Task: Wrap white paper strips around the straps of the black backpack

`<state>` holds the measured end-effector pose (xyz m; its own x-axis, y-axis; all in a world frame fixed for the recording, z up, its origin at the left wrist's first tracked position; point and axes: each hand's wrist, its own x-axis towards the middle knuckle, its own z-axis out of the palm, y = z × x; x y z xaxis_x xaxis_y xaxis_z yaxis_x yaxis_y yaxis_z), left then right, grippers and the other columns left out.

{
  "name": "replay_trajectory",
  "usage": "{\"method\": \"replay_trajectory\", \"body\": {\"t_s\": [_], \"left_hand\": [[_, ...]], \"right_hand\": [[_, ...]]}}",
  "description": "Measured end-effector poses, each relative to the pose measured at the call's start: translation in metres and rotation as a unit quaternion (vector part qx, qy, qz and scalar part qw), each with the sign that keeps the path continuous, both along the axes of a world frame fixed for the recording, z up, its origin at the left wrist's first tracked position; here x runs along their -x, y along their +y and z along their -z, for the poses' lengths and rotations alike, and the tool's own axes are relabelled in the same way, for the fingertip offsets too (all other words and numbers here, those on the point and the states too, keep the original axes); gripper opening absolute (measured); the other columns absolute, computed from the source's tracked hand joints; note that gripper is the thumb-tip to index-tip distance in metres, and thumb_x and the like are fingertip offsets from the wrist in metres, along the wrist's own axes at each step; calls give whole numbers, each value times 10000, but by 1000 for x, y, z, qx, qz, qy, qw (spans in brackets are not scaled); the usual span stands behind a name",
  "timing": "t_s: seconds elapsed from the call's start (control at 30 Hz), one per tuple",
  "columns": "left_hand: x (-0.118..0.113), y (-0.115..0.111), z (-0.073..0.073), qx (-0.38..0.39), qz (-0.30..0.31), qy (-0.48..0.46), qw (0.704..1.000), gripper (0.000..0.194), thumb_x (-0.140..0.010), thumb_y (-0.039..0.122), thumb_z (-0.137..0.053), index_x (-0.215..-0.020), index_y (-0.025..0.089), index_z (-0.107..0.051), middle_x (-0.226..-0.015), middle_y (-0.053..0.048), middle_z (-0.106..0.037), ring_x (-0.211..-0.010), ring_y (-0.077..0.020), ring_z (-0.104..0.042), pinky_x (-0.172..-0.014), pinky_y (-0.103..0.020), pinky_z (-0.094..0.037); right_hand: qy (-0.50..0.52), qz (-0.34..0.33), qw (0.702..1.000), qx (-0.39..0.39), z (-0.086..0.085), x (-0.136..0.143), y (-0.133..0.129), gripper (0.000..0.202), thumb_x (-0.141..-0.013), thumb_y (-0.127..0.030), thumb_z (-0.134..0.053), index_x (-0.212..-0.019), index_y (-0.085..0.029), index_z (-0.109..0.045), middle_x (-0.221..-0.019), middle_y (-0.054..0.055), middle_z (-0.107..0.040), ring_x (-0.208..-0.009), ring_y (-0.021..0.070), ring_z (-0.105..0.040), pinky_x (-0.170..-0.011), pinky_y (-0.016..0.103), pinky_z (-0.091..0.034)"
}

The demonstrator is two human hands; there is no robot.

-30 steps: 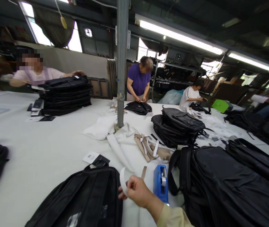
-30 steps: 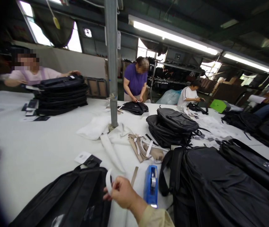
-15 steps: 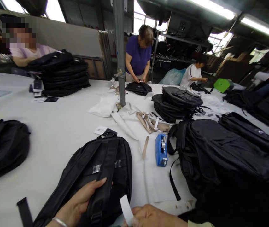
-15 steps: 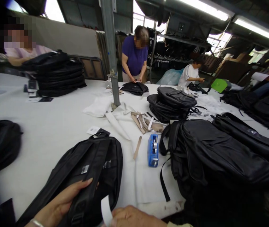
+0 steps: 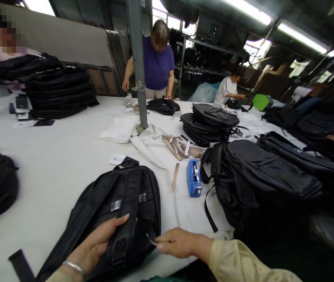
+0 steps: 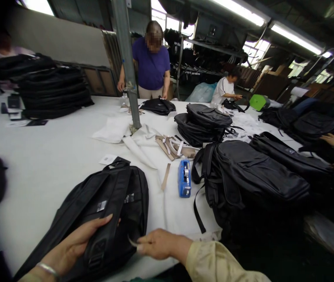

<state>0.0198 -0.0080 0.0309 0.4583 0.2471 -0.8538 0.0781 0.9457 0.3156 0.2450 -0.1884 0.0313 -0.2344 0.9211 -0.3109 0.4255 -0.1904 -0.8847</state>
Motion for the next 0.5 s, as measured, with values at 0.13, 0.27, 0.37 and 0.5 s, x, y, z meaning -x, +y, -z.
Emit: {"method": "replay_trajectory", "body": {"t_s": [0.13, 0.27, 0.37, 0.5], "left_hand": [[3, -1, 2, -24, -3, 5, 1000, 172, -759, 173, -790, -900, 104, -719, -818, -147, -788, -796, -298, -768, -769, -346, -643], [5, 1, 5, -45, 15, 9, 999, 163, -756, 181, -796, -869, 94, -717, -813, -166, -784, -725, -285, -759, -740, -359, -646], [2, 3, 6, -81, 26, 17, 996, 185, -753, 194, -806, -866, 84, -709, -817, -178, -782, -699, -279, -750, -715, -374, -643], [-5, 4, -1, -107, 13, 10, 994, 319, -694, 239, -864, -920, 103, -685, -840, -167, -787, -763, -312, -755, -749, -425, -633]], "right_hand": [[54, 231, 966, 105, 15, 3, 36, 360, -950, -477, -569, -927, -143, -702, -801, 13, -675, -700, 156, -600, -661, 268, -499], [73, 255, 954, 136, 26, 10, 61, 317, -962, -423, -599, -1076, -130, -635, -997, 42, -659, -818, 169, -648, -712, 323, -574], [90, 258, 948, 164, 32, 24, 83, 277, -958, -404, -608, -1013, -136, -648, -949, 29, -663, -800, 162, -647, -706, 310, -567], [120, 246, 940, 202, 35, 51, 117, 179, -838, -215, -704, -690, -160, -620, -573, -18, -566, -580, 132, -567, -584, 253, -469]]}}
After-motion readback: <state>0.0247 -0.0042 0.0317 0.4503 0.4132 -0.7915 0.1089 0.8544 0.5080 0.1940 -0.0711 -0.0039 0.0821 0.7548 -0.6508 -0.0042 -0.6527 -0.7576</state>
